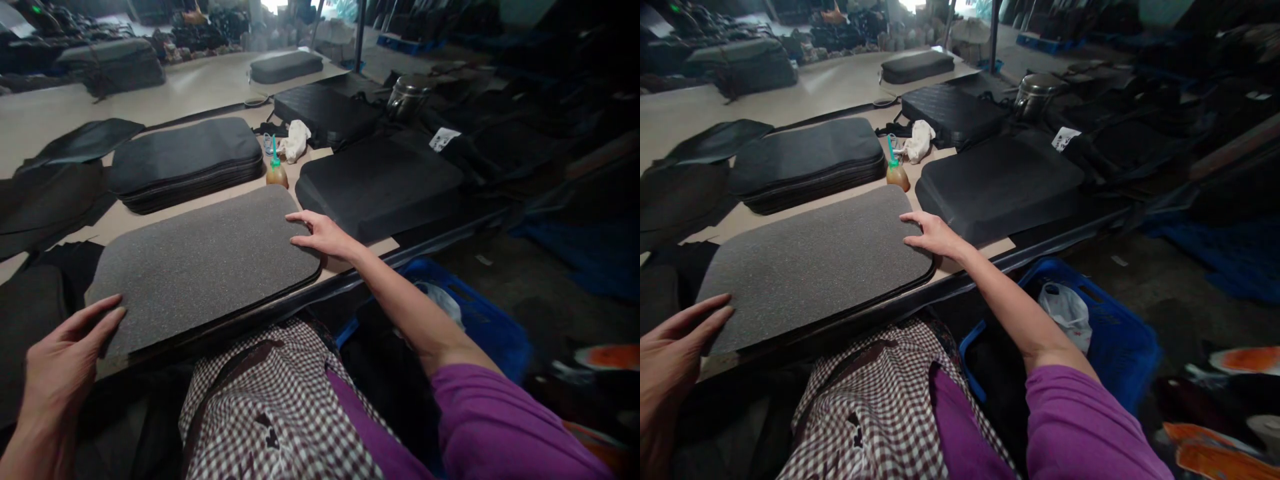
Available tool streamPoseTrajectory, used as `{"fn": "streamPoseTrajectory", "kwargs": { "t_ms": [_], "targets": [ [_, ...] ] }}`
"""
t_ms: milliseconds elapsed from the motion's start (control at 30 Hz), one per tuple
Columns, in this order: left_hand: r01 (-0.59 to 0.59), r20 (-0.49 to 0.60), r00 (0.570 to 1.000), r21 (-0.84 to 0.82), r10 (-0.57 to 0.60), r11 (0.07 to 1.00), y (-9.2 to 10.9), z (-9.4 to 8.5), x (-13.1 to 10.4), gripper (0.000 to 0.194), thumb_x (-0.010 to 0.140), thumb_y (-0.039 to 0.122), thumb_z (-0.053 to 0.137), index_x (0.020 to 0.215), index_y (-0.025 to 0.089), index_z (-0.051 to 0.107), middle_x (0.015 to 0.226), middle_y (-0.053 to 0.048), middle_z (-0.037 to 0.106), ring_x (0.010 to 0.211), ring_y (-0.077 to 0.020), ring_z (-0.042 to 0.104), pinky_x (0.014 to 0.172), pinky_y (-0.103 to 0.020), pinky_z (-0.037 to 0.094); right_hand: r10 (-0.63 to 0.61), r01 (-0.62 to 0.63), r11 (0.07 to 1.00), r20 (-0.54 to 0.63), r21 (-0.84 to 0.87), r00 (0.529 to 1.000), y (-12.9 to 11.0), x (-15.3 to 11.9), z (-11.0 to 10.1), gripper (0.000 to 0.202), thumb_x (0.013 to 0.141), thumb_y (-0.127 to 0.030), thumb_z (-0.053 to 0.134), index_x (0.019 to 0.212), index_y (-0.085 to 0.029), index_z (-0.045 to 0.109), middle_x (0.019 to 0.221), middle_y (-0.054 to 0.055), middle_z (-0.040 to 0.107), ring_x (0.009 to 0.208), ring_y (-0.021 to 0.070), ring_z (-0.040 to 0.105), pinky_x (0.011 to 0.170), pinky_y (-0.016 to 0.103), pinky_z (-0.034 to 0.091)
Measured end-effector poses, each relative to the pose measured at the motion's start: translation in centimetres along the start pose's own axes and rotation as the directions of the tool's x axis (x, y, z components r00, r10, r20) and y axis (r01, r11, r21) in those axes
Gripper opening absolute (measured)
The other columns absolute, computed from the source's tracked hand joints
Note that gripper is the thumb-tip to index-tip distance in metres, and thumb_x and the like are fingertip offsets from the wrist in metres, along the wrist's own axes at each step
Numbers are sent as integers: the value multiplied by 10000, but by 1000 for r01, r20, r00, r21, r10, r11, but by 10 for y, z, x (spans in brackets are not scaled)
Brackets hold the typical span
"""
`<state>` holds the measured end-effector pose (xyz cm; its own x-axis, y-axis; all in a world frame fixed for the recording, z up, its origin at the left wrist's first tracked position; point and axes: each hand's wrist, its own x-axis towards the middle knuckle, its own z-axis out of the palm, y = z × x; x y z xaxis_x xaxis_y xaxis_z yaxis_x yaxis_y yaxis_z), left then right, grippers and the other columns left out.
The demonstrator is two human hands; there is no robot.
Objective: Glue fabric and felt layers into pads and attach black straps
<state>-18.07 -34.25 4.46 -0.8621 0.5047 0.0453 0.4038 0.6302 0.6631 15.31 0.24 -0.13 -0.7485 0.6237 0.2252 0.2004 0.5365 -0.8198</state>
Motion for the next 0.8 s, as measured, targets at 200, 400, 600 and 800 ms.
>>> {"fn": "streamPoseTrajectory", "kwargs": {
  "t_ms": [200,400,600,800],
  "targets": [
    [-22,45,999,-5,22,1000,-15,8,8,422,775,639,789,1161,472,770,1127,92,792,1123,-270,724,884,-379,619,-59,58,991,-8,-122,998,2,-4,6,534,853,-218,744,1377,-183,648,1329,108,676,1220,258,634,1105,459,485],
    [-121,64,990,-42,123,992,-28,12,16,442,819,603,763,1211,399,761,1125,59,785,1014,-240,724,801,-326,606,-65,64,950,8,-306,998,-1,-9,13,507,899,-242,702,1398,-226,610,1385,111,634,1273,291,606,1100,495,507],
    [-201,192,955,-144,226,969,-22,2,21,481,881,581,706,1196,226,787,1266,-86,744,1181,-265,664,1046,-369,506,-212,117,785,-87,-608,973,-16,-25,30,577,940,-302,642,1498,-196,539,1599,188,404,1359,404,492,1142,623,430],
    [-40,290,944,-370,157,928,-35,-3,38,466,829,490,790,1179,182,794,1160,-105,772,1017,-230,682,950,-375,509,-220,274,819,164,-505,962,1,-29,44,325,1026,-353,459,1202,-324,731,1221,93,711,1107,304,677,922,466,585]
  ]
}}
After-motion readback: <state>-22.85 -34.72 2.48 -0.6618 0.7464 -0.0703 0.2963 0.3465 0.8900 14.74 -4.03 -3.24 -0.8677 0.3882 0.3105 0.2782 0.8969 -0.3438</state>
